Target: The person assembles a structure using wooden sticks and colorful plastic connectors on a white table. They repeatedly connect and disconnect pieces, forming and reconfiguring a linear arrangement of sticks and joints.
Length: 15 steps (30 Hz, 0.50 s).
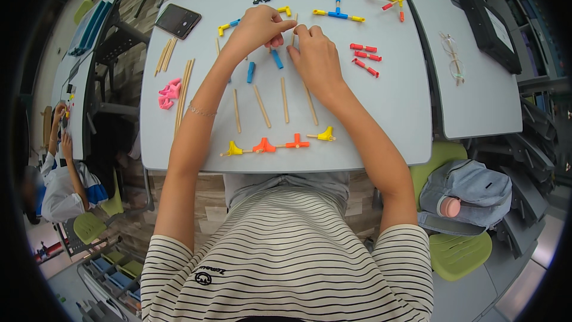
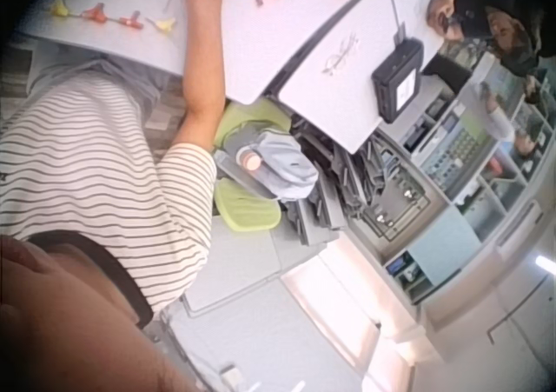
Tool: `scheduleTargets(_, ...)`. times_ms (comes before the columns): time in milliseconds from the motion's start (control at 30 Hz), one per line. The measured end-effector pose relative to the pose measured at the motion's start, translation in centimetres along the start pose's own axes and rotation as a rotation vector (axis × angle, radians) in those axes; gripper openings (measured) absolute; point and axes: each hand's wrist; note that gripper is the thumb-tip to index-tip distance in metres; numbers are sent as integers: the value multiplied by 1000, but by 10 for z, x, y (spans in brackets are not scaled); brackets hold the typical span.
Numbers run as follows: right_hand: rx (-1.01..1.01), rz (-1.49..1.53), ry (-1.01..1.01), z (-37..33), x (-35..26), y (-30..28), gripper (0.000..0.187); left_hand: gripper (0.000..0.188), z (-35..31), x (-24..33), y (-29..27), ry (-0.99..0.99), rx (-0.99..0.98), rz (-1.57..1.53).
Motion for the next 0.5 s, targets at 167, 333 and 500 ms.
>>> scheduleTargets(167, 1, 5, 14, -5, -2, -6, 35, 36, -61, 17, -29, 11, 7, -99)
scheduleTargets(333, -35, 61, 49, -2, -7, -8, 31, 24, -152, 16, -61, -33, 70, -236)
scheduleTargets(500, 71, 126, 50, -2, -4, -25, 31, 17, -234, -38, -65, -169, 169, -486)
Point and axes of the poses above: each hand's wrist, its own z-axis towards the middle knuckle, its own y-axis out of the palm, x = y × z, and after that the axes turned 9 degrees about -y, right-handed
